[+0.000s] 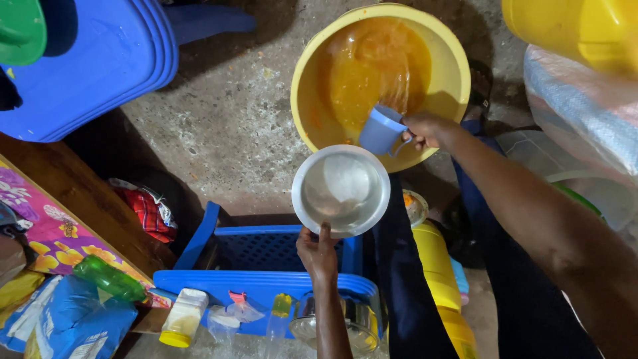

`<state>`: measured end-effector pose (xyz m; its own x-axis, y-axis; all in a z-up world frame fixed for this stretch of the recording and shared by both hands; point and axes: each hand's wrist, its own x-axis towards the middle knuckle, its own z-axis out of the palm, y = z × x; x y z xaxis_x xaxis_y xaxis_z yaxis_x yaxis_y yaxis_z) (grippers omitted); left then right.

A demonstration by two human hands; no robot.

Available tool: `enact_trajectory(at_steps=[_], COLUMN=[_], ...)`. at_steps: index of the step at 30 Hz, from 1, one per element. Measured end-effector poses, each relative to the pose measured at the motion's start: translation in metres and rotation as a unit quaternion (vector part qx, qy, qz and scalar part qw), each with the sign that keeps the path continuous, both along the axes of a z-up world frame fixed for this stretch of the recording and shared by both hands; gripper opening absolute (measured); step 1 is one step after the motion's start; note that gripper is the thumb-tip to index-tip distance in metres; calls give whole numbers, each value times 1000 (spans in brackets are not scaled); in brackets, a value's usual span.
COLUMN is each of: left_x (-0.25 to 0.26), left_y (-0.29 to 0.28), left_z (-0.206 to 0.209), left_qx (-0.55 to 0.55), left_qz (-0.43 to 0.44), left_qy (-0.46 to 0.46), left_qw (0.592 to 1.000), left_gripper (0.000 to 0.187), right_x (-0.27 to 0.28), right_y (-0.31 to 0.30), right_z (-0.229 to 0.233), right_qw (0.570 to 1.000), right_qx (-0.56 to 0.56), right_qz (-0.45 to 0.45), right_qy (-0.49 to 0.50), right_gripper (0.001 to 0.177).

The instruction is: The recorder prepares a mixture of water and flour in a large bowl.

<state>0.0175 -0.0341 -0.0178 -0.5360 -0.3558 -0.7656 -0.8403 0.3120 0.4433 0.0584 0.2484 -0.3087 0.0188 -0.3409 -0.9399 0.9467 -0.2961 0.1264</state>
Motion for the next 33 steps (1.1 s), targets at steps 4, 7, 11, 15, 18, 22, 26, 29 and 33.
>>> enact_trajectory(at_steps=[4,7,11,15,18,22,26,29,33], left_x=[-2,-1,2,6,-2,10,12,12,-3], left_y=[-1,-5,-9,-11,5,3,9,14,38], left_z=[5,8,11,10,13,-3,-6,-8,7], left_qx=[-17,9,24,9,0,16,4,2,-5], left_qz=[-15,-6,-6,-12,-27,-27,5,9,-15], left_qy=[-2,28,29,10,5,15,11,15,42], left_qw=[1000,1000,999,1000,1000,999,1000,1000,999], left_gripper=[30,32,34,33,33,31,30,31,36], right_x=[11,27,19,-19,0,-18,-25,-22,-23], right_y=[11,5,3,0,-12,-13,-14,-16,-16], right_z=[7,-6,13,61,39,74,96,99,117], right_qw=[990,966,958,971,807,801,793,780,743], right_qx=[-133,-241,-246,119,338,366,386,398,434], right_qz=[-54,-93,-145,154,325,303,224,213,177], right_qy=[-8,11,32,137,358,365,415,433,477], right_gripper=[34,30,30,15,30,25,22,24,25])
